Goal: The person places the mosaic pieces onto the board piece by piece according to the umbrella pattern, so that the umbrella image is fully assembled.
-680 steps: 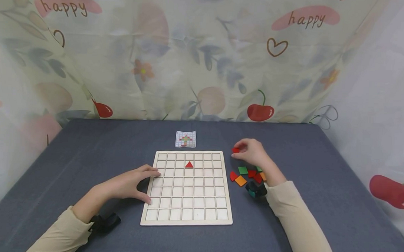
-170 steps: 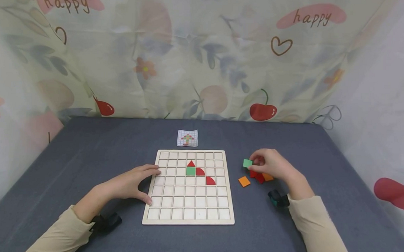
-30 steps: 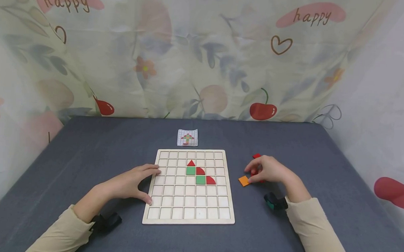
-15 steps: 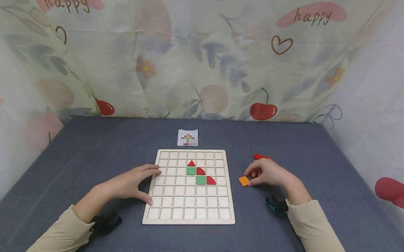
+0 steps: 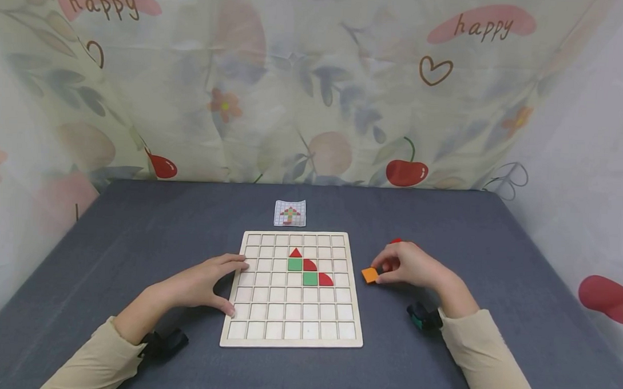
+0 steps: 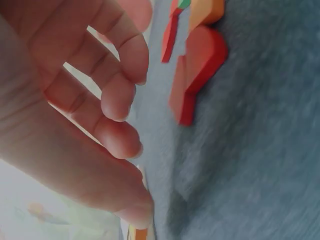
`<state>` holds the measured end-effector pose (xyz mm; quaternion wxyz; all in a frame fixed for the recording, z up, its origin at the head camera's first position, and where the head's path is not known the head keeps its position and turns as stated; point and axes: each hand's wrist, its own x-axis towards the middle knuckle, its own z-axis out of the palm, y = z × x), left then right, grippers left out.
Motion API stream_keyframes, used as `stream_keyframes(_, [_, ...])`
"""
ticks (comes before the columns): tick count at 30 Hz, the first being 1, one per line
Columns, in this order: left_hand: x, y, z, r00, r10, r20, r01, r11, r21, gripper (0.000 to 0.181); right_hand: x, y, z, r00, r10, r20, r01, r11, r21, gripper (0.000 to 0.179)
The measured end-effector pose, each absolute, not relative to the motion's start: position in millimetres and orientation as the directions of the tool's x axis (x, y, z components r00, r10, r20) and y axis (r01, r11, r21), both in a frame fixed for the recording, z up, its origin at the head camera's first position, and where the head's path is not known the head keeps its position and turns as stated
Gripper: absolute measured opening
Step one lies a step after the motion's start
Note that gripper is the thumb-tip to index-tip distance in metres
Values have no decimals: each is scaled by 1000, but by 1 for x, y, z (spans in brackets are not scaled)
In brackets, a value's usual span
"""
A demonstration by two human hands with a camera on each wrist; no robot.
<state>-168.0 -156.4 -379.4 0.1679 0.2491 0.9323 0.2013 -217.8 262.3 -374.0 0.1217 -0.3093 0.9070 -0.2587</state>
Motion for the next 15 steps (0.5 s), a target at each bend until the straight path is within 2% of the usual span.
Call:
stream_keyframes(9, [-168,-157,-380,-820,532,-211,398,795,458,89,-212,244,-371,-784,-617,62,-543,634,-551,20])
stream_keyframes(15, [-168,-157,-380,-822,529,-213,395,798,455,89,-209,230,-368,-774,-627,84,-553,606,-571,20])
